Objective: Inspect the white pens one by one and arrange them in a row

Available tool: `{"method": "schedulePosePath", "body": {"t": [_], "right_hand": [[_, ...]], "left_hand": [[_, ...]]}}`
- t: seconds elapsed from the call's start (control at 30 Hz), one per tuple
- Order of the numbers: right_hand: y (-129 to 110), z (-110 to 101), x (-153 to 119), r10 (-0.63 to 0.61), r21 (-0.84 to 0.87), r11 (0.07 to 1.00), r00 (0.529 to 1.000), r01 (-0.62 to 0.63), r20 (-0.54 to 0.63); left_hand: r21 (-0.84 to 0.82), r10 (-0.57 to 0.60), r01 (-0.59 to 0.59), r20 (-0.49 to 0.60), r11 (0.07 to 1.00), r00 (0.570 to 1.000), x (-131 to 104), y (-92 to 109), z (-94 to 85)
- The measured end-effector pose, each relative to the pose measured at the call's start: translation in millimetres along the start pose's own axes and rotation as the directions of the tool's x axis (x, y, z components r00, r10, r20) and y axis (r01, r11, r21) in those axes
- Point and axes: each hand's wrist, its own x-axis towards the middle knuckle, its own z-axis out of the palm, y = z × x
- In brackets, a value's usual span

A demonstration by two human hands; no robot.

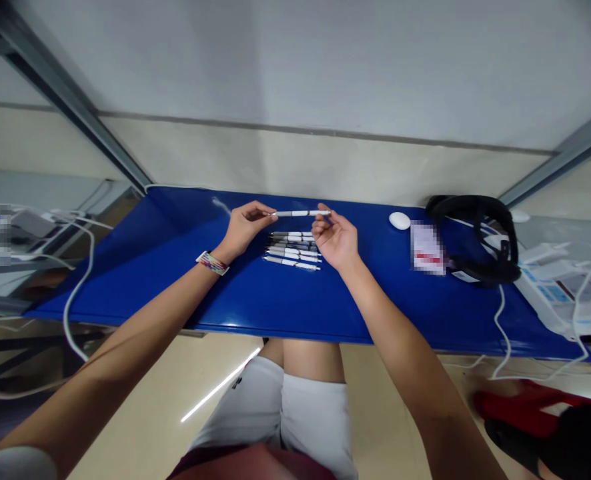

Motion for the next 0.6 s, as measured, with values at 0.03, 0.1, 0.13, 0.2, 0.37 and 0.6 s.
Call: {"method": "schedulePosePath", "body": {"t": [0.03,0.1,0.13,0.2,0.37,0.6], "right_hand": [[-0.1,-0.2,0.5,0.001,-0.001,1.000,1.000,-0.001,-0.001],[-0.3,-0.5,1.1,0.004,0.006,1.000,1.000,-0.004,-0.004],[-0.3,-0.4,1.3,0.006,0.012,1.000,1.000,-0.006,-0.006],[0.2,0.1,1.3,0.004,0.025,1.000,1.000,-0.004,-0.012],[2.3,2.7,0.1,-0.006,0.051,0.999,1.000,0.007,-0.026],[1.6,2.3,-1.0,0.006,0.094,0.996,1.000,-0.005,-0.011]], "left_hand": [[0.003,0.001,-0.001,0.000,1.000,1.000,0.0,0.0,0.1],[0.004,0.003,-0.003,0.005,1.000,1.000,-0.1,-0.2,0.3],[0.001,0.003,-0.003,0.009,1.000,1.000,-0.2,-0.3,0.4],[-0.002,0.000,0.000,0.012,1.000,1.000,-0.4,-0.5,0.9],[-0.001,-0.011,0.011,0.004,1.000,1.000,-1.2,0.9,1.8],[0.009,-0.014,0.014,0.013,1.000,1.000,-0.3,2.0,0.7]]}}
